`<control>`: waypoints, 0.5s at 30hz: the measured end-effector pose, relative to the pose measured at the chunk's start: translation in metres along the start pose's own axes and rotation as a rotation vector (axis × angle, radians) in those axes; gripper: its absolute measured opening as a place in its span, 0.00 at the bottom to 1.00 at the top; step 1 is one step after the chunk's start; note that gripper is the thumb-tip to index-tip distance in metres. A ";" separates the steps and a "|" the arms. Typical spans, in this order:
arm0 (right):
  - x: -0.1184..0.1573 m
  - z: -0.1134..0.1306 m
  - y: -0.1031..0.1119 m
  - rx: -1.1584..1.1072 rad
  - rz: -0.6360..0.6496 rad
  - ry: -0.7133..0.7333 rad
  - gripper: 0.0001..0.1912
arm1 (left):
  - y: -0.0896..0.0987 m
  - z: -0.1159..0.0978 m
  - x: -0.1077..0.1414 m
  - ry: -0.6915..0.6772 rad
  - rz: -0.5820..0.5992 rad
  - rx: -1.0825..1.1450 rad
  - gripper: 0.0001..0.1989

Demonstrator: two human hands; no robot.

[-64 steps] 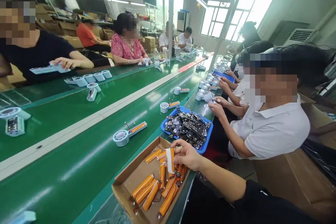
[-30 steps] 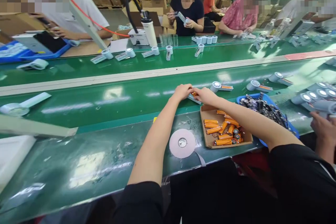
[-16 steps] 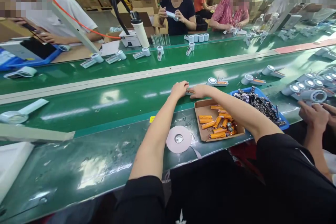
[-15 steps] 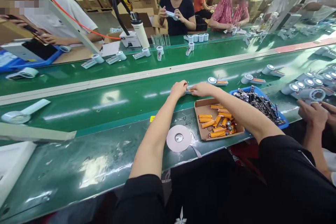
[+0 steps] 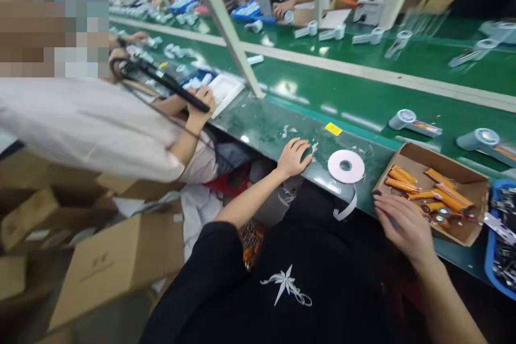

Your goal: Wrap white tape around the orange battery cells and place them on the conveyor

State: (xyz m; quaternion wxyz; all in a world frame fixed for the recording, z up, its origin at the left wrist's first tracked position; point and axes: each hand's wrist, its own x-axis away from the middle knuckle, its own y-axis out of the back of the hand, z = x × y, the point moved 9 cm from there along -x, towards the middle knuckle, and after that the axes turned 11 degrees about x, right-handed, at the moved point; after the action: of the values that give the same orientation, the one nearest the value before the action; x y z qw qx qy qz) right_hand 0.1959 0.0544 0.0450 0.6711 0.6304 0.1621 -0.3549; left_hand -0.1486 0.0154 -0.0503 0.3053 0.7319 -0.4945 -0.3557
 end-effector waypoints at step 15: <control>0.041 0.127 -0.302 -0.306 1.168 0.308 0.14 | -0.021 0.023 -0.007 -0.021 0.014 -0.033 0.26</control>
State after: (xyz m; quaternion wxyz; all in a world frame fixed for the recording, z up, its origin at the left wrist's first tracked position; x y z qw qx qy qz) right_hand -0.0104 -0.0645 -0.1839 0.8060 0.5557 -0.0656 0.1929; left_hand -0.1592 0.0263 -0.0785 0.3146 0.7195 -0.4969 -0.3693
